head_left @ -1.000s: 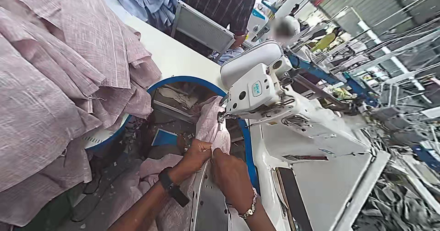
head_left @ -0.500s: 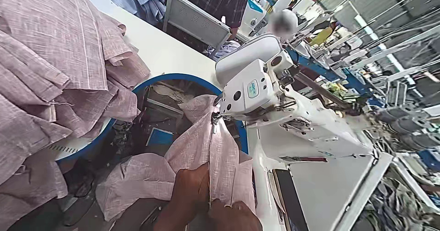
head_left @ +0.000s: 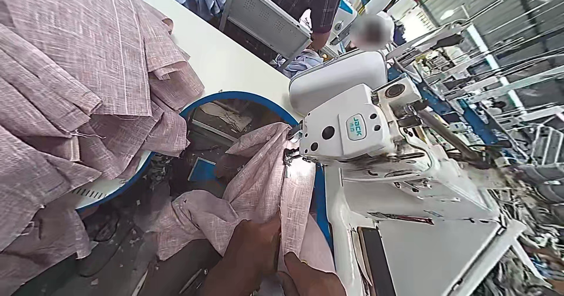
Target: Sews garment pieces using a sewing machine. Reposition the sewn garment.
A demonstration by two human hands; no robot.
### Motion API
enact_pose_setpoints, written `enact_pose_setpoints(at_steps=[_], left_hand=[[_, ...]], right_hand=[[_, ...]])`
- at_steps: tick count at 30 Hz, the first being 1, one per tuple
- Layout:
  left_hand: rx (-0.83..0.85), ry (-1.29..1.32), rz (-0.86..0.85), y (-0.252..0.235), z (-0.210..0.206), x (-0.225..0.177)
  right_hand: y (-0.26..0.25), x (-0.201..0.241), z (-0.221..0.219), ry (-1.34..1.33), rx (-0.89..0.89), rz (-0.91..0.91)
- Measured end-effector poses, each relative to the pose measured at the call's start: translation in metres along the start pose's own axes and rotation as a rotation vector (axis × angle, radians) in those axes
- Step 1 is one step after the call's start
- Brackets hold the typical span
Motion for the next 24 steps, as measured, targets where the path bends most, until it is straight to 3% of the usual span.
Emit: enact_pose_setpoints(at_steps=[5,11,16,19,24], left_hand=[[-0.065,-0.167,-0.065,0.001,0.005,0.000],[-0.067,-0.105,-0.079,0.000,0.005,0.000],[-0.168,-0.025,-0.044,-0.006,-0.007,0.004],[-0.150,-0.005,-0.031,0.004,-0.010,0.000],[-0.236,0.064,-0.074,0.012,-0.009,0.003]], right_hand=[[0.003,-0.002,0.005,-0.010,-0.151,0.006],[0.010,-0.004,0.007,-0.135,-0.332,0.047],[0.019,0.004,-0.004,0.128,-0.760,0.056],[0.012,0.002,-0.013,0.193,-0.885,0.073],[-0.007,-0.019,-0.021,-0.086,-0.967,0.105]])
Point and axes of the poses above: each hand's wrist, its own y-axis away from the middle knuckle, its own z-axis out of the back of the hand, x = y × z, the point moved 7 cm from there along -y, towards the middle knuckle, and after that the axes turned 12 degrees about x, right-handed, at the moved point
